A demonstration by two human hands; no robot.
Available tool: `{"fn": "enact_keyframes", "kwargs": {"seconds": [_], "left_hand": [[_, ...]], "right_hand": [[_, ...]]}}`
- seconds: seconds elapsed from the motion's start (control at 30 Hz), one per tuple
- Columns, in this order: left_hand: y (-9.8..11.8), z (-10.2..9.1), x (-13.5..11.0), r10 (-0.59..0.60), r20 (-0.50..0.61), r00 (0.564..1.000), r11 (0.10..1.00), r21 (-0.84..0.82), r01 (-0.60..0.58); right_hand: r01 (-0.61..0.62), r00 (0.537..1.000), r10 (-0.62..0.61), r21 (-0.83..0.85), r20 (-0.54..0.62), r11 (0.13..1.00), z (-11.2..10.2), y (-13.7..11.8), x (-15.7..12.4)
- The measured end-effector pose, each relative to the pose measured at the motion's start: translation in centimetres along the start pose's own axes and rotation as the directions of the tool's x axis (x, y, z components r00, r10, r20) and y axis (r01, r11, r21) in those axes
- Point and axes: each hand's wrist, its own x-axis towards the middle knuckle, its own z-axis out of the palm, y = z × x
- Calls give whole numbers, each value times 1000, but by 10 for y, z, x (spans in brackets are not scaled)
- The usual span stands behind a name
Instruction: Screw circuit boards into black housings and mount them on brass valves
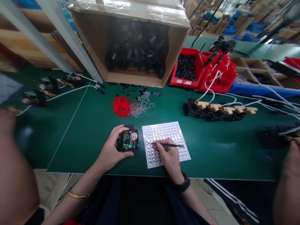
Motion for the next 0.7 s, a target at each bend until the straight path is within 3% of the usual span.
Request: {"fn": "enact_keyframes", "kwargs": {"seconds": [0.13, 0.3, 0.4, 0.5, 0.7], "left_hand": [[-11, 18, 4, -28, -90, 996, 969, -247, 5], [-25, 35, 6, 50, -123, 991, 971, -227, -77], [-28, 37, 7, 101, -149, 984, 975, -180, -128], [-28, 38, 7, 129, -199, 972, 972, -169, -164], [-26, 43, 4, 52, -201, 978, 983, -162, -85]], "right_hand": [[-89, 995, 99, 273, -25, 958, -3, -8, 1], [-202, 979, 166, 545, 116, 813, 12, -33, 8], [-219, 973, 134, 586, 186, 780, 29, -43, 12], [-181, 980, 94, 589, 175, 787, 42, -46, 13], [-102, 993, 55, 521, 104, 847, 46, -45, 8]]}}
